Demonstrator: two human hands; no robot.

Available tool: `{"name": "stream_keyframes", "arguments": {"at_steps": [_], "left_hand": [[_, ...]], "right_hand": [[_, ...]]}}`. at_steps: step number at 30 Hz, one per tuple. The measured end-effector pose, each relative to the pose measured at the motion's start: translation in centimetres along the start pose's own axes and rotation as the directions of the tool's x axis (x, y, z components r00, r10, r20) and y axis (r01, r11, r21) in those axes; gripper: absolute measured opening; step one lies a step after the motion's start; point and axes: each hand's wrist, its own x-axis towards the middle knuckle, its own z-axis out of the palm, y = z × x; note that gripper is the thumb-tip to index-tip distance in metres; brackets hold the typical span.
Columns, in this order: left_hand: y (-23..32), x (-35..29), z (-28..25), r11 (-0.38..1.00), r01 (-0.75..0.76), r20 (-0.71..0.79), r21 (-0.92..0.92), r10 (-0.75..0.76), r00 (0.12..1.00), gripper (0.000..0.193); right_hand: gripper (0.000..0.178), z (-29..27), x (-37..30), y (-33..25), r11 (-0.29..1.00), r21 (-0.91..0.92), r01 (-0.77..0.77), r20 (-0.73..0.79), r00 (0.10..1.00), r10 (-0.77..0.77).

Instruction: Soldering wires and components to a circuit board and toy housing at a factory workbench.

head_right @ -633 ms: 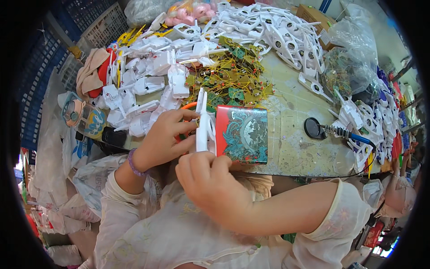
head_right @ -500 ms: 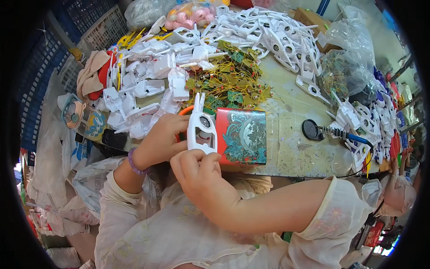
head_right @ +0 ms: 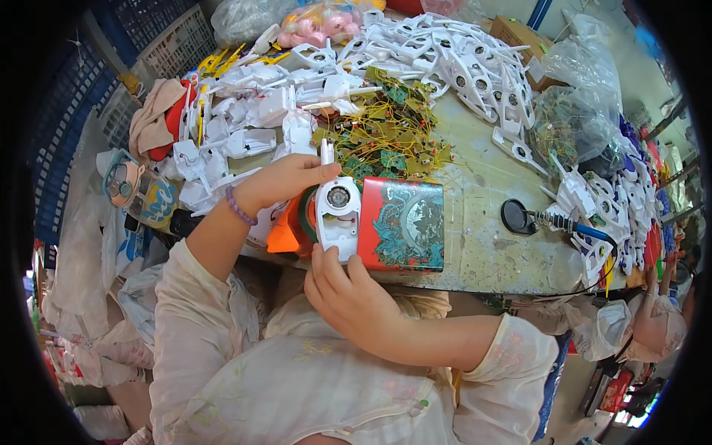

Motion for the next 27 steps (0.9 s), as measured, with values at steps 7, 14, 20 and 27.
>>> {"name": "stream_keyframes", "arguments": {"at_steps": [7,14,20,27], "left_hand": [[0.2,-0.9,-0.1,0.957,0.024,0.002,-0.288,-0.024,1.000,0.042],[0.1,-4.0,0.5,0.974,-0.110,-0.304,-0.199,0.045,0.952,0.038],[1.2,-10.9,-2.6,0.892,-0.278,-0.498,-0.356,0.070,0.864,0.031],[-0.3,-25.1,-9.7,0.905,0.412,-0.258,0.109,-0.374,0.891,0.027]], "right_hand": [[0.037,0.5,-1.8,0.2,0.912,0.409,-0.037,-0.341,0.921,0.190],[0.029,0.9,-3.5,0.2,0.822,0.569,0.016,-0.504,0.797,0.334],[0.029,2.1,-4.7,0.0,0.772,0.631,0.071,-0.522,0.775,0.356],[0.029,4.1,-7.5,-0.6,0.713,0.697,0.070,-0.501,0.759,0.415]]}}
